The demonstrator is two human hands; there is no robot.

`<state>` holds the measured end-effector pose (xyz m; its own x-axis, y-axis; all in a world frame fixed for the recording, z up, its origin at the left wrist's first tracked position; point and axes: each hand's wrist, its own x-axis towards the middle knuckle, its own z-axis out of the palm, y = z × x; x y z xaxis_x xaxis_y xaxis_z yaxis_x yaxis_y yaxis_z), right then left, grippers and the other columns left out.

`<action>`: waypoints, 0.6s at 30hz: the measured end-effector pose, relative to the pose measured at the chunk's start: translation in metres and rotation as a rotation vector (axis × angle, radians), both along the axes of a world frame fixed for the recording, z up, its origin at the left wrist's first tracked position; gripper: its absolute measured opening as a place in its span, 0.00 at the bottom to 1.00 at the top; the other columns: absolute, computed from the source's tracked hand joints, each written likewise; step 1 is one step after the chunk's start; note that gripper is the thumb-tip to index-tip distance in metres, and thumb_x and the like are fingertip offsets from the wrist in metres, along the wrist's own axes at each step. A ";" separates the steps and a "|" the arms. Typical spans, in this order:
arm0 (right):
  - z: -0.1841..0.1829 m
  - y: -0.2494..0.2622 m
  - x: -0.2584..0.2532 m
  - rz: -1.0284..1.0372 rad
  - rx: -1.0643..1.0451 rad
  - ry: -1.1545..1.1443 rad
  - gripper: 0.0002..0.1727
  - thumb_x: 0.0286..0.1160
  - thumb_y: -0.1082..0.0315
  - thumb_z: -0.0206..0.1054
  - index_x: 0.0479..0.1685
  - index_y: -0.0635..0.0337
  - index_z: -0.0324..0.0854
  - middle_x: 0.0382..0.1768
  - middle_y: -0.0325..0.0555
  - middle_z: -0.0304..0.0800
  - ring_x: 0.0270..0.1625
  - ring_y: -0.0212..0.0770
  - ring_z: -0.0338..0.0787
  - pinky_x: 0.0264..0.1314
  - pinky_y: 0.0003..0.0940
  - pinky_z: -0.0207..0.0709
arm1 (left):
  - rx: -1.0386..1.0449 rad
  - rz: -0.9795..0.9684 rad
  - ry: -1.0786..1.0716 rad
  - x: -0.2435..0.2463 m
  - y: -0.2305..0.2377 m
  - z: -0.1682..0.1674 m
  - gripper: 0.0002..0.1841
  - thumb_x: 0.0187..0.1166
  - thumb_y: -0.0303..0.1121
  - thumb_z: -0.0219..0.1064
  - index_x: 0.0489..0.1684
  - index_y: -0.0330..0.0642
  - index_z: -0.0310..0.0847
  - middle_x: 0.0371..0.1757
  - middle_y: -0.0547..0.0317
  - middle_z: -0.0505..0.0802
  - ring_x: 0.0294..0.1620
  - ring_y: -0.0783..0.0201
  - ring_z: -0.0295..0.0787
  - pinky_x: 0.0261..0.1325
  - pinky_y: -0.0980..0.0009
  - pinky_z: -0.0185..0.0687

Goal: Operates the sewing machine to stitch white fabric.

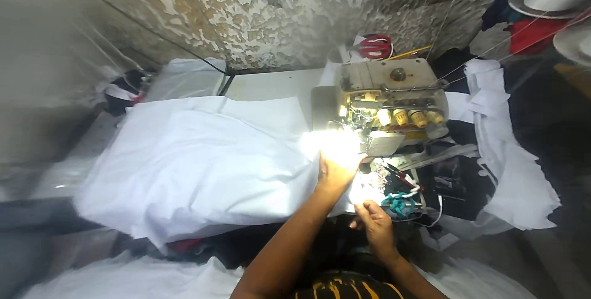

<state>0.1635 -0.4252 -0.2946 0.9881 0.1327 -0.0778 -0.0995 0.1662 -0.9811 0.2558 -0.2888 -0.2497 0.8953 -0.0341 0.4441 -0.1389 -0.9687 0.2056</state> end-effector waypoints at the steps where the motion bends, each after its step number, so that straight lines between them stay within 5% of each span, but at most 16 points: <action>1: 0.002 0.002 0.003 -0.005 0.003 0.015 0.06 0.80 0.79 0.60 0.38 0.63 0.81 0.21 0.30 0.89 0.19 0.22 0.86 0.24 0.17 0.82 | -0.028 -0.007 -0.016 0.004 0.001 0.000 0.25 0.84 0.49 0.62 0.67 0.40 0.88 0.72 0.38 0.88 0.78 0.37 0.78 0.76 0.39 0.67; 7: 0.007 0.004 -0.003 -0.032 0.010 0.049 0.07 0.77 0.81 0.61 0.50 0.68 0.80 0.20 0.29 0.87 0.17 0.21 0.83 0.21 0.17 0.80 | -0.053 -0.117 0.005 -0.001 0.015 0.001 0.27 0.87 0.52 0.58 0.71 0.42 0.86 0.73 0.41 0.87 0.80 0.40 0.77 0.80 0.40 0.65; 11: 0.011 0.004 -0.007 -0.052 0.036 0.056 0.12 0.76 0.82 0.61 0.57 0.69 0.77 0.19 0.27 0.88 0.17 0.20 0.83 0.22 0.17 0.80 | -0.014 -0.102 -0.043 -0.040 0.016 0.006 0.13 0.79 0.37 0.67 0.48 0.40 0.96 0.53 0.48 0.96 0.59 0.43 0.92 0.72 0.39 0.75; 14: 0.012 0.007 -0.003 -0.062 0.047 0.064 0.14 0.76 0.83 0.60 0.59 0.70 0.74 0.18 0.27 0.86 0.15 0.21 0.82 0.20 0.17 0.79 | 0.006 -0.059 0.041 -0.048 0.013 0.003 0.13 0.80 0.34 0.66 0.50 0.37 0.95 0.58 0.47 0.96 0.58 0.43 0.92 0.70 0.40 0.76; 18: 0.012 0.014 0.009 -0.064 0.068 0.038 0.20 0.74 0.85 0.60 0.65 0.70 0.70 0.16 0.27 0.84 0.14 0.22 0.81 0.19 0.17 0.77 | 0.058 -0.057 0.088 -0.037 0.017 0.002 0.11 0.78 0.31 0.67 0.43 0.35 0.94 0.52 0.42 0.95 0.62 0.39 0.90 0.71 0.40 0.74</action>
